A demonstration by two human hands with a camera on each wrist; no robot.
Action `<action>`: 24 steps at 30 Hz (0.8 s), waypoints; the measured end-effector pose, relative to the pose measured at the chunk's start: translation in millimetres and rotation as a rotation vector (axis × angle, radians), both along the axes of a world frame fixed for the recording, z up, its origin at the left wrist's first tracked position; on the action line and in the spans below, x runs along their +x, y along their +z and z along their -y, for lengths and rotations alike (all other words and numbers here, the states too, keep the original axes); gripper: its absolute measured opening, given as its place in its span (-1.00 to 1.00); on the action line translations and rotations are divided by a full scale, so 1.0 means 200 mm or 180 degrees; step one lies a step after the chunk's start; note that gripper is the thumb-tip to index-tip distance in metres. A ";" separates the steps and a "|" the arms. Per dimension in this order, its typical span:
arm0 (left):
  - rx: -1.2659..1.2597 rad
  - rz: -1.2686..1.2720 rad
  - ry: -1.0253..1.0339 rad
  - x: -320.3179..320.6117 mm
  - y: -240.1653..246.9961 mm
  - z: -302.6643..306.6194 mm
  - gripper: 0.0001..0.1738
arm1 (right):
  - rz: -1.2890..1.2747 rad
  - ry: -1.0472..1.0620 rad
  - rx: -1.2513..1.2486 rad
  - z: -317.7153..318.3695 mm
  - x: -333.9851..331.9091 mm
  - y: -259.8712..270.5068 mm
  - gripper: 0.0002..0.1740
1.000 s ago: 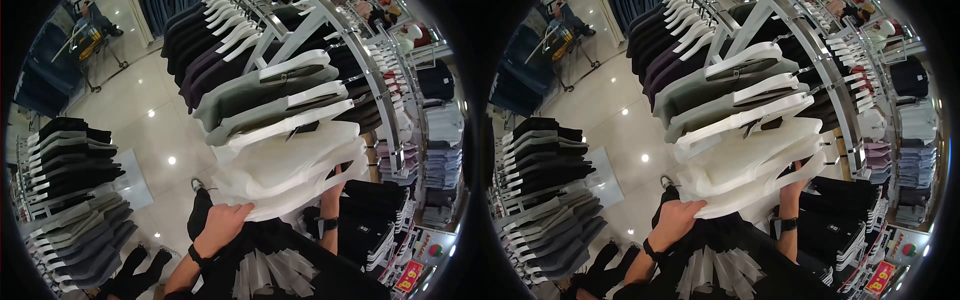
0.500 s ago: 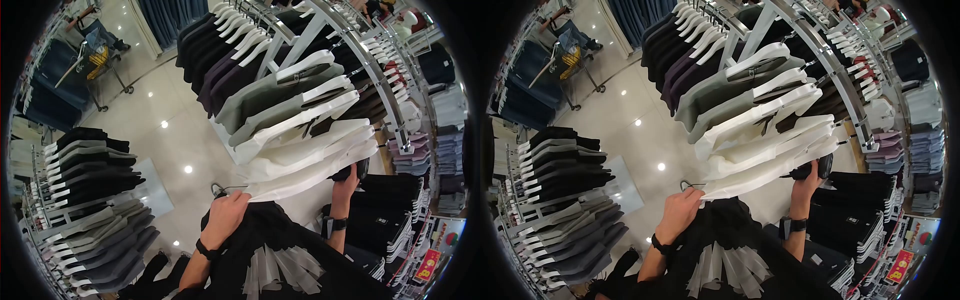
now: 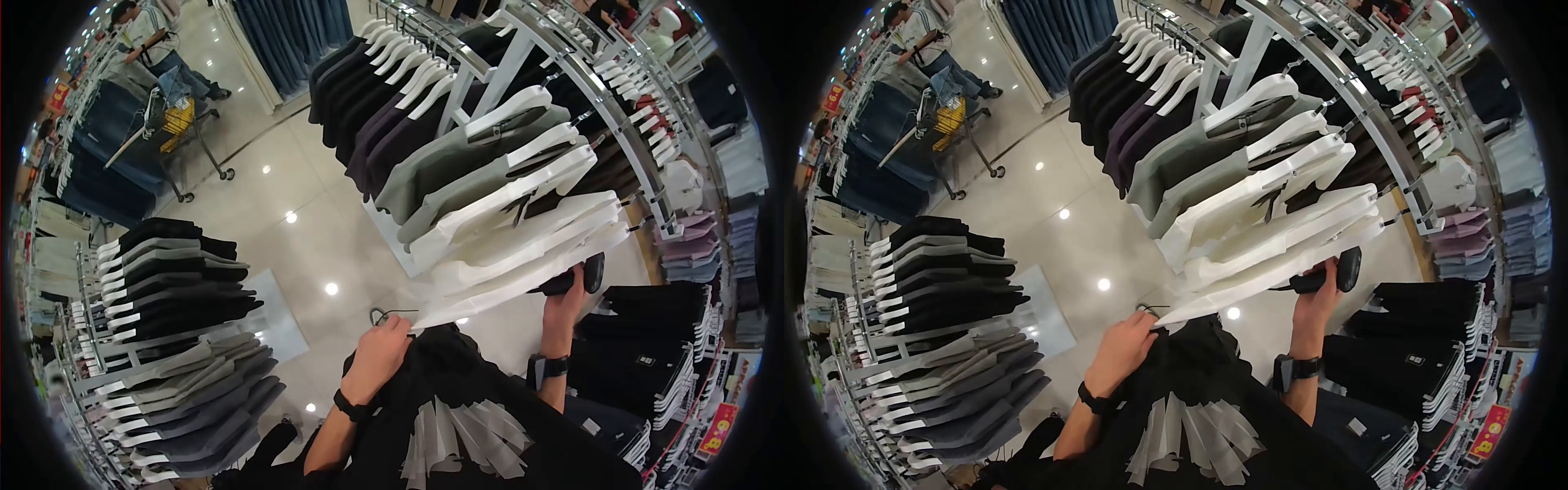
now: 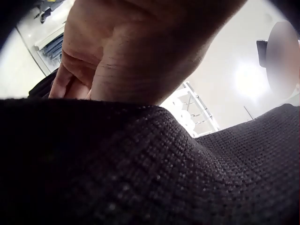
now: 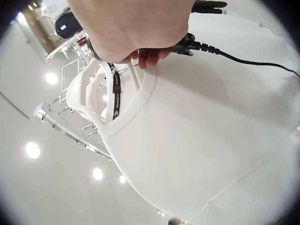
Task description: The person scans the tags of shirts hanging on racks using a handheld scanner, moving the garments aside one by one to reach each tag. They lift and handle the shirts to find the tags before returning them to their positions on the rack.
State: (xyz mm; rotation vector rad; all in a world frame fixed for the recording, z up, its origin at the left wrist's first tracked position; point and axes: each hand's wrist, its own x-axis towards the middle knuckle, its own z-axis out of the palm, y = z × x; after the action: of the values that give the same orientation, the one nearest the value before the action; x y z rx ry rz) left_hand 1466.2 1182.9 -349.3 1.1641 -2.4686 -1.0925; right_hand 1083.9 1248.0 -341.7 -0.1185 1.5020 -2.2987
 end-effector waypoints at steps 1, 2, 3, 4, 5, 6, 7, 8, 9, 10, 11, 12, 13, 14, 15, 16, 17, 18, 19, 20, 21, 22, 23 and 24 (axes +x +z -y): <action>-0.0019 0.0007 0.0014 0.01 -0.01 0.00 -0.76 | 0.0007 0.0014 -0.0019 0.00 0.01 -0.04 -0.80; -0.0042 -0.0041 -0.0048 0.02 -0.01 -0.01 -0.75 | 0.0100 0.0080 -0.0059 -0.01 0.02 -0.10 -0.63; -0.0064 -0.0090 -0.0108 0.02 -0.02 -0.01 -0.74 | 0.0191 0.0148 -0.0097 -0.01 0.04 -0.11 -0.45; -0.0081 -0.0085 -0.0092 0.03 -0.02 0.00 -0.74 | 0.0195 0.0165 -0.0114 0.00 0.05 -0.12 -0.45; -0.0116 -0.0158 -0.0036 0.03 -0.03 0.00 -0.76 | 0.0152 0.0196 -0.0093 0.01 0.07 -0.13 -0.43; -0.0149 -0.0228 0.0020 0.04 -0.03 0.01 -0.78 | 0.0112 0.0226 -0.0068 0.02 0.09 -0.13 -0.42; -0.0159 -0.0216 0.0032 0.05 -0.03 0.01 -0.78 | 0.0123 0.0239 -0.0078 0.02 0.09 -0.13 -0.42; -0.0157 -0.0117 0.0065 0.06 -0.02 0.01 -0.80 | 0.0212 0.0186 -0.0120 0.03 0.09 -0.13 -0.47; -0.0156 -0.0018 0.0094 0.07 -0.02 0.01 -0.81 | 0.0301 0.0129 -0.0164 0.04 0.08 -0.13 -0.51; -0.0166 -0.0009 0.0091 0.07 -0.01 0.01 -0.81 | 0.0310 0.0126 -0.0173 0.05 0.08 -0.13 -0.51; -0.0146 0.0003 0.0085 0.08 0.00 0.01 -0.82 | 0.0290 0.0061 -0.0152 0.05 0.07 -0.12 -0.51; -0.0127 0.0014 0.0082 0.09 0.01 0.00 -0.84 | 0.0270 -0.0002 -0.0131 0.05 0.07 -0.12 -0.50; -0.0140 0.0019 0.0086 0.10 0.01 0.00 -0.84 | 0.0275 0.0002 -0.0144 0.05 0.07 -0.13 -0.50; -0.0154 -0.0044 0.0109 0.10 0.02 0.00 -0.85 | 0.0237 0.0057 -0.0125 0.05 0.06 -0.13 -0.48; -0.0169 -0.0106 0.0134 0.11 0.03 0.00 -0.86 | 0.0199 0.0114 -0.0107 0.05 0.07 -0.13 -0.46; -0.0191 -0.0100 0.0145 0.11 0.03 0.00 -0.86 | 0.0205 0.0126 -0.0128 0.06 0.08 -0.13 -0.46; -0.0208 -0.0107 0.0161 0.12 0.03 0.00 -0.85 | 0.0232 0.0068 -0.0104 0.08 0.10 -0.13 -0.46; -0.0219 -0.0114 0.0174 0.12 0.03 0.01 -0.84 | 0.0259 0.0008 -0.0074 0.09 0.13 -0.13 -0.46; -0.0233 -0.0113 0.0181 0.12 0.03 0.01 -0.84 | 0.0260 0.0016 -0.0087 0.09 0.15 -0.13 -0.46; -0.0229 -0.0138 0.0126 0.13 0.04 0.01 -0.83 | 0.0340 0.0005 -0.0092 0.09 0.18 -0.12 -0.46; -0.0222 -0.0162 0.0071 0.14 0.05 0.01 -0.82 | 0.0419 -0.0005 -0.0093 0.09 0.20 -0.13 -0.47; -0.0223 -0.0161 0.0079 0.14 0.05 0.01 -0.82 | 0.0420 0.0003 -0.0094 0.09 0.20 -0.14 -0.47; -0.0222 -0.0266 0.0001 0.15 0.05 0.00 -0.81 | 0.0405 -0.0006 -0.0078 0.09 0.20 -0.17 -0.46; -0.0227 -0.0375 -0.0071 0.15 0.05 0.00 -0.81 | 0.0386 -0.0009 -0.0068 0.09 0.20 -0.19 -0.46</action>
State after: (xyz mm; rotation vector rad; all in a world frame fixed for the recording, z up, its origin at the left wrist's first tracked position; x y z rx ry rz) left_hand 1496.2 1182.9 -339.6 1.0241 -2.4150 -1.0386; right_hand 1123.2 1230.8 -379.2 0.0169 1.4183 -2.2808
